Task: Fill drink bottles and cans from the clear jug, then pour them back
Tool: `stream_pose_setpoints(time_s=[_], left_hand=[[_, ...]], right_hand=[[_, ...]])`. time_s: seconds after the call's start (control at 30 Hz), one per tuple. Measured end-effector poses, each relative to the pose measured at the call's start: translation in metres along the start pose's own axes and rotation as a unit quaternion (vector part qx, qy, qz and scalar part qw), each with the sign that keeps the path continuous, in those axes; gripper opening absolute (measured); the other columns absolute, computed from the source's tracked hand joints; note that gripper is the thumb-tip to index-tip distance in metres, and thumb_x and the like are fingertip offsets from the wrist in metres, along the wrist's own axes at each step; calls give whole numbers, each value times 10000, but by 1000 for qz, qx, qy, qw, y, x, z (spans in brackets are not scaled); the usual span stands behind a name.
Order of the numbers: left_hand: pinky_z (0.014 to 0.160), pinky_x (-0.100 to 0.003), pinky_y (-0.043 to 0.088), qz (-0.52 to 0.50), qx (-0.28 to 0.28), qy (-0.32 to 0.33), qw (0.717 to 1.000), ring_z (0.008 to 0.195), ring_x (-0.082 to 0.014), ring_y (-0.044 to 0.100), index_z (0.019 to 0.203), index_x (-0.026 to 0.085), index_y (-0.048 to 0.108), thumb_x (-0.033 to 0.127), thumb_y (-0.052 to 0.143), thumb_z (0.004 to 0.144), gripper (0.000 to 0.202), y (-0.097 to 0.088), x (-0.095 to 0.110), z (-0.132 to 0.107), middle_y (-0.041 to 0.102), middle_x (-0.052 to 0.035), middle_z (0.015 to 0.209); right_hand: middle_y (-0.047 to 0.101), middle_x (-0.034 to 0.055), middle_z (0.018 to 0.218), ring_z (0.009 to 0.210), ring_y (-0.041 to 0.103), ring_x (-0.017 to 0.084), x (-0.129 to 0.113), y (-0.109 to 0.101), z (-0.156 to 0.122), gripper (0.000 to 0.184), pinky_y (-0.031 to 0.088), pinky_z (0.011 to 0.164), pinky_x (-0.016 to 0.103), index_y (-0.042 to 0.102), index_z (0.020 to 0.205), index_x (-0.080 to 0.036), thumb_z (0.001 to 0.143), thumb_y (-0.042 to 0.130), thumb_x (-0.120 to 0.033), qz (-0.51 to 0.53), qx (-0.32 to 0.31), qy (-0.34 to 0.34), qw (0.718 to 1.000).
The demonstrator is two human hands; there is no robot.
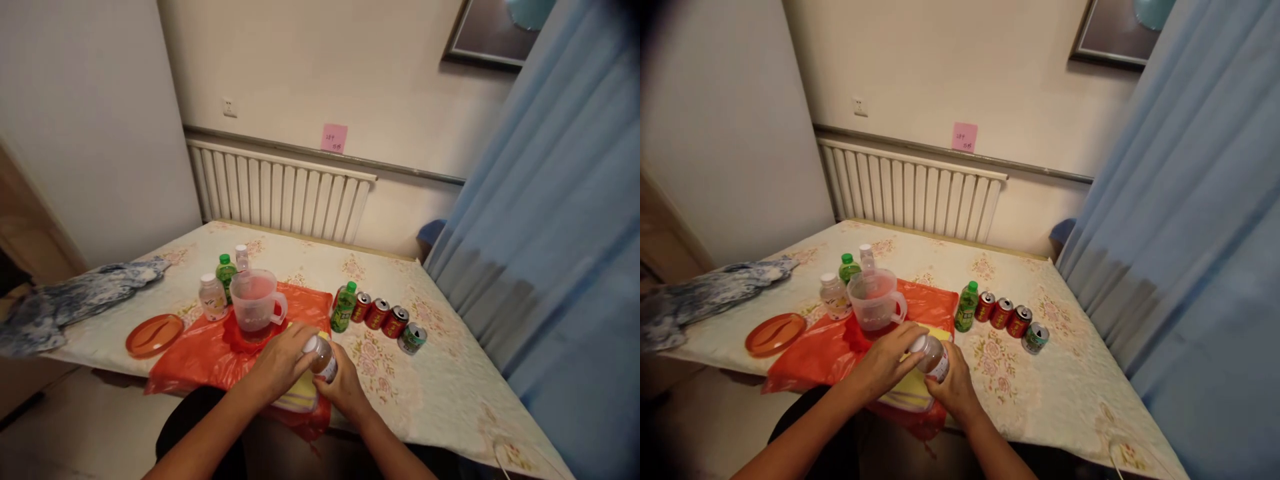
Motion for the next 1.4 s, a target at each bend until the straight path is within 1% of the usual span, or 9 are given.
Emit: stream_pose_setpoints(time_s=[0.13, 0.23, 0.33, 0.43, 0.53, 0.6, 0.77, 0.97, 1.4], left_hand=[[816, -330, 441, 72, 183, -47, 979, 884, -223, 568, 1057, 207, 618, 325, 585, 826, 262, -56, -2, -20, 617, -72, 987], [674, -288, 446, 10, 269, -131, 954, 712, -169, 552, 1094, 191, 571, 387, 561, 836, 324, -82, -34, -43, 599, -26, 839], [573, -251, 427, -211, 236, -217, 923, 587, -122, 529, 1074, 176, 564, 469, 565, 830, 382, -67, -96, -66, 585, 18, 729], [545, -210, 415, -397, 195, -293, 848, 575, -88, 550, 995, 166, 606, 428, 703, 753, 371, -37, -158, -99, 617, 17, 742], [690, -243, 490, -533, 167, -318, 766, 679, -111, 633, 1031, 187, 623, 332, 773, 718, 376, -12, -201, -131, 675, -8, 814], [768, -273, 501, -566, 157, -321, 743, 777, -146, 668, 1071, 201, 625, 299, 770, 736, 378, -3, -218, -146, 698, -33, 894], [818, -302, 494, -587, 116, -304, 741, 842, -173, 676, 1104, 188, 621, 281, 730, 787, 347, 7, -222, -150, 696, -58, 937], [818, -299, 489, -599, 136, -301, 730, 860, -180, 678, 1139, 197, 596, 268, 719, 797, 370, 7, -227, -147, 689, -47, 917], [835, -314, 490, -595, 148, -302, 730, 854, -183, 681, 1154, 196, 601, 296, 747, 767, 425, 7, -232, -151, 705, -69, 965]], right_hand=[[603, 64, 1147, 1074, 575, 248, -26, 10, 24, 633, 464, 965, 374, 498, 1218, -217, 601, 618, -153, -9, -30, -37, 999], [618, 62, 1089, 1025, 582, 246, -43, 16, 50, 575, 470, 929, 367, 521, 1182, -207, 616, 611, -160, -39, -42, -62, 996], [616, 78, 1069, 998, 572, 254, -53, 18, 81, 542, 460, 912, 377, 529, 1164, -190, 629, 617, -177, -74, -43, -89, 992], [608, 95, 1088, 1009, 553, 266, -58, 16, 116, 546, 438, 921, 392, 523, 1171, -178, 634, 622, -180, -127, -47, -118, 984], [601, 109, 1103, 1018, 531, 273, -62, 16, 148, 548, 421, 919, 401, 518, 1178, -163, 643, 638, -189, -201, -59, -141, 968], [594, 112, 1117, 1026, 515, 274, -66, 18, 166, 561, 407, 922, 403, 511, 1195, -161, 651, 643, -193, -250, -70, -160, 952], [578, 118, 1124, 1017, 483, 273, -76, 30, 195, 568, 362, 937, 402, 503, 1210, -156, 661, 641, -195, -356, -91, -205, 907], [572, 128, 1082, 989, 467, 274, -83, 47, 207, 513, 315, 932, 409, 516, 1175, -156, 674, 626, -154, -444, -126, -243, 853], [576, 142, 1045, 993, 446, 285, -113, 53, 219, 383, 229, 998, 452, 558, 1128, -164, 753, 542, -87, -474, -149, -295, 816]])
Point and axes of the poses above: each hand's wrist, its own z-axis towards the middle knuckle, its own y-axis out of the palm, x = y × z, the point moved 10 cm from there along z, towards the middle knuckle
